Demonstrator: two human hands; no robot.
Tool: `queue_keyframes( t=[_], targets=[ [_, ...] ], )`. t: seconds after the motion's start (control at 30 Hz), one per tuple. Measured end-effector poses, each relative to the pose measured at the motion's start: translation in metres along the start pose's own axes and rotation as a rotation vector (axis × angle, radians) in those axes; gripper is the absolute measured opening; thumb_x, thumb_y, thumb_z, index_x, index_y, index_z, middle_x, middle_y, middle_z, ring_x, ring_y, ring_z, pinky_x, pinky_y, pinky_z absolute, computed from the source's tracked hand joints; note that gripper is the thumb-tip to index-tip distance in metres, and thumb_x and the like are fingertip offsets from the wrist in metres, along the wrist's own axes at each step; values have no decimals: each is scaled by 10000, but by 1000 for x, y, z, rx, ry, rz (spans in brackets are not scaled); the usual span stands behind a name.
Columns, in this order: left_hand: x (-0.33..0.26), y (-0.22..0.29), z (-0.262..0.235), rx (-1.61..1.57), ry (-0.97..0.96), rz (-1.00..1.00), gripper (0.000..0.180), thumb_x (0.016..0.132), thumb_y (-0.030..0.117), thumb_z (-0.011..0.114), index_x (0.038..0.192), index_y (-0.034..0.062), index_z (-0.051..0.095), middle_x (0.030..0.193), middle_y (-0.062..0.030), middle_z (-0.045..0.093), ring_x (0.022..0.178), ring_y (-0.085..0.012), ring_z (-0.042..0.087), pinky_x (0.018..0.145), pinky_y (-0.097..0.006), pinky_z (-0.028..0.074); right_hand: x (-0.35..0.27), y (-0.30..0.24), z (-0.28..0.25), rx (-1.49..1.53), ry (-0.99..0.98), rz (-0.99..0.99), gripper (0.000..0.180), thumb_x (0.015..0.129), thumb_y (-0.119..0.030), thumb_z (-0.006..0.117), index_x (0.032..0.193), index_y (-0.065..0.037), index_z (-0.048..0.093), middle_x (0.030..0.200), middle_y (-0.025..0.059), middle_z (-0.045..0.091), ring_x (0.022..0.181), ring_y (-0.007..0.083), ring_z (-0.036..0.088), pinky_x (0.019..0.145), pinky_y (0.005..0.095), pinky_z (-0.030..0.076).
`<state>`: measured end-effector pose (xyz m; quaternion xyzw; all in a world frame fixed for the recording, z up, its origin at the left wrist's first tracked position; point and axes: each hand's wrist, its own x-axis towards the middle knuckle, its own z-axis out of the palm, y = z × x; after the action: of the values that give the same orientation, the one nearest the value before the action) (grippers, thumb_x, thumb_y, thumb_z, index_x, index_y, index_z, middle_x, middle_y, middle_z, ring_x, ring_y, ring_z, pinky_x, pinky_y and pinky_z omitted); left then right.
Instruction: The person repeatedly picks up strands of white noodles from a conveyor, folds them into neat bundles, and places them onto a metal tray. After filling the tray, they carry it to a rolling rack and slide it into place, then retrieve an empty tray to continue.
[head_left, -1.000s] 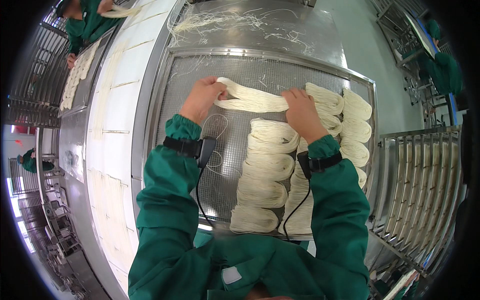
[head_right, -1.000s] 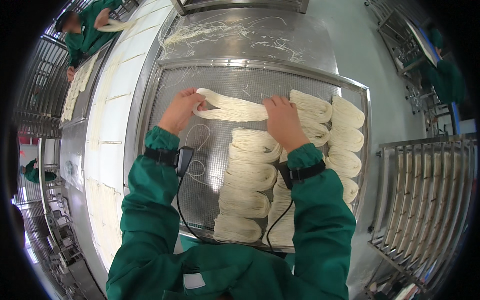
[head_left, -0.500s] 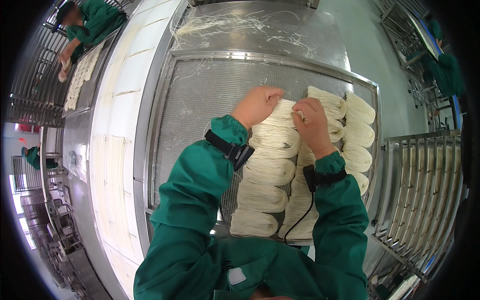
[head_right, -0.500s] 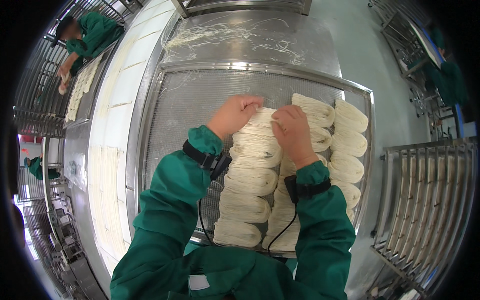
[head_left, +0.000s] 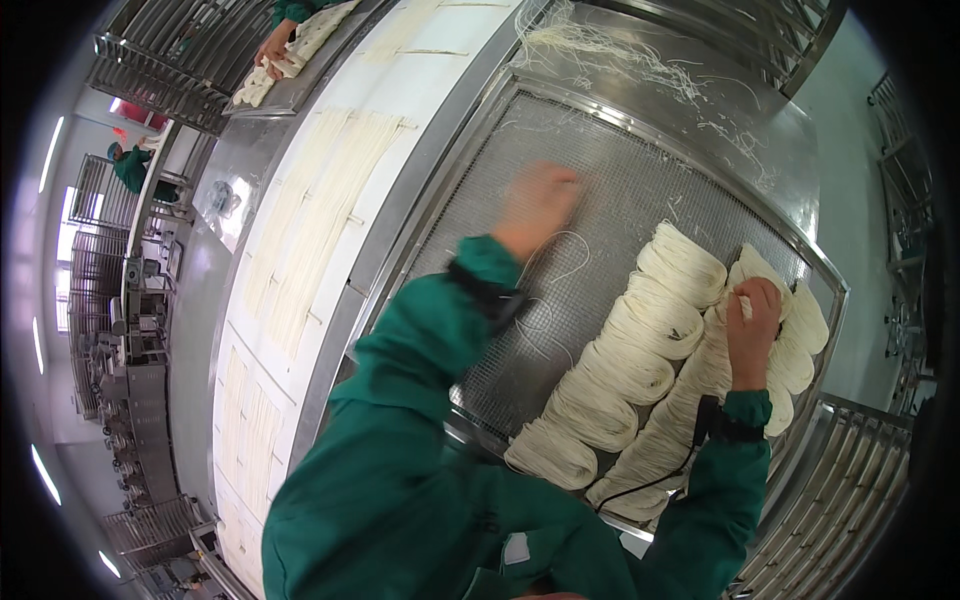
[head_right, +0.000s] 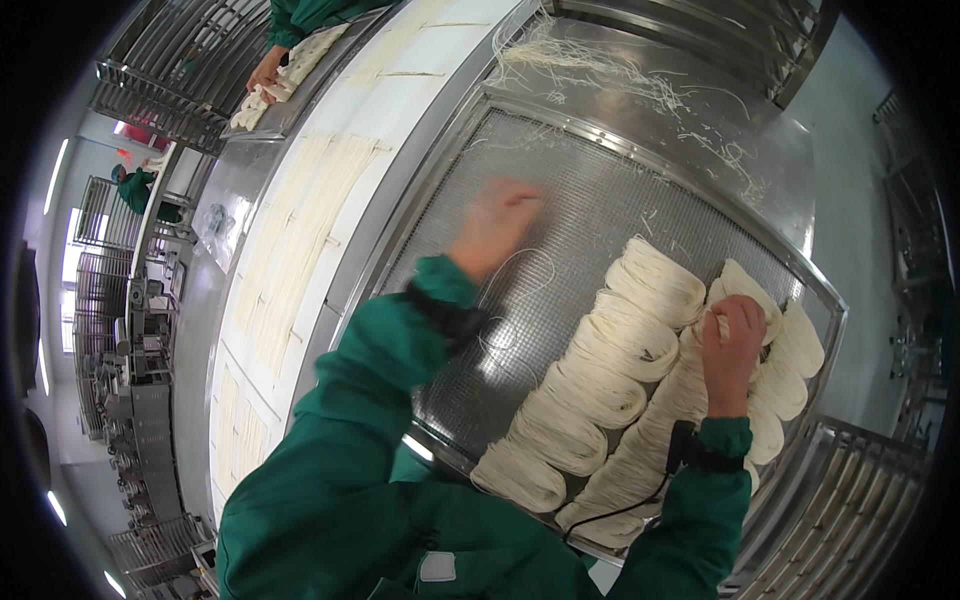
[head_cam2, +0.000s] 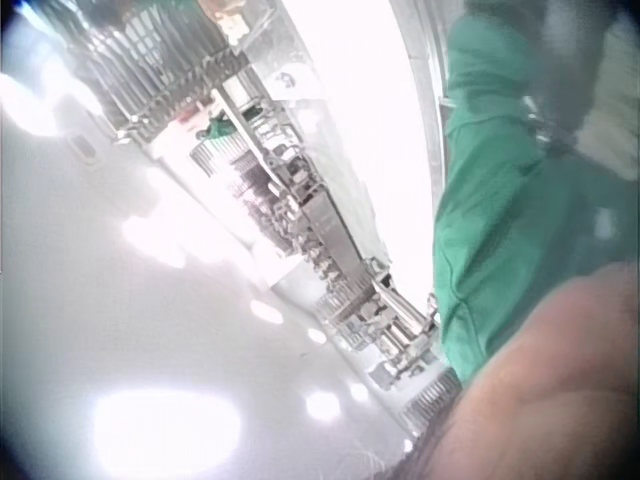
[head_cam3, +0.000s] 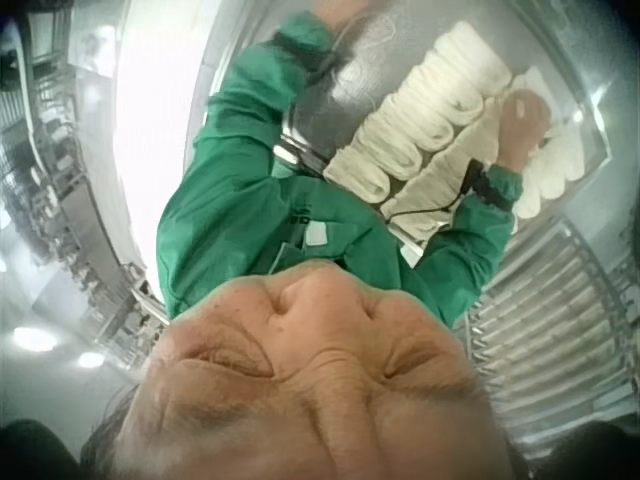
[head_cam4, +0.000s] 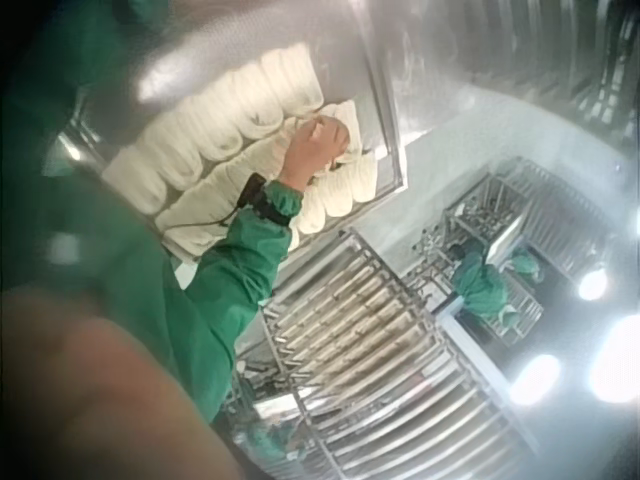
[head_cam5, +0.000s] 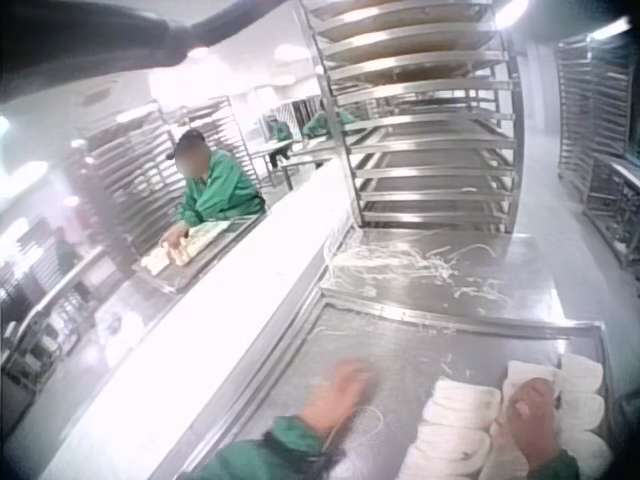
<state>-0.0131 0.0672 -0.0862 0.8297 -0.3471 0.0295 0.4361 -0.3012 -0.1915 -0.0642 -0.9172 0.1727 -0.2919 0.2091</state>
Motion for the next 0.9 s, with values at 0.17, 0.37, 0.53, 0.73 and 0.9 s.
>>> queue_keyframes(
  t=[0.17, 0.37, 0.53, 0.73, 0.9],
  targets=[
    [-18, -128, -185, 587, 258, -373, 826, 708, 260, 730, 1456, 34, 463, 1343, -209, 579, 1260, -394, 532, 1068, -511, 424, -10, 3, -13, 30, -38, 40, 141, 799, 54, 642, 914, -13, 594, 995, 137, 600, 988, 346, 574, 902, 418, 463],
    [20, -208, -267, 719, 78, -859, 825, 719, 461, 713, 1389, 15, 529, 1285, -213, 646, 1252, -406, 566, 1078, -529, 404, -12, -5, -10, 25, -25, 26, 136, 830, 62, 645, 939, -6, 599, 1016, 135, 607, 989, 330, 589, 901, 397, 476],
    [61, -219, -208, 925, -13, -430, 476, 847, 405, 597, 958, -44, 709, 988, -270, 717, 1010, -436, 661, 877, -521, 514, 0, -22, 0, 50, 28, 1, 132, 844, 59, 659, 952, -4, 620, 1021, 134, 620, 966, 312, 612, 878, 372, 492],
    [101, -88, -151, -170, -278, -439, 323, 959, 273, 516, 954, -3, 684, 849, -73, 667, 807, -195, 597, 769, -339, 466, 57, -67, 23, 227, 32, 9, 195, 817, 34, 708, 1002, -12, 666, 1081, 140, 651, 1017, 307, 634, 900, 375, 506],
    [104, 85, -89, -517, -508, -174, 228, 1012, 253, 582, 1015, 34, 646, 860, -7, 640, 863, -107, 551, 813, -279, 427, 123, -133, 51, 182, 128, -219, 859, 729, -169, 832, 1480, -44, 435, 1357, 182, 563, 1270, 379, 518, 1091, 485, 376]
  ],
)
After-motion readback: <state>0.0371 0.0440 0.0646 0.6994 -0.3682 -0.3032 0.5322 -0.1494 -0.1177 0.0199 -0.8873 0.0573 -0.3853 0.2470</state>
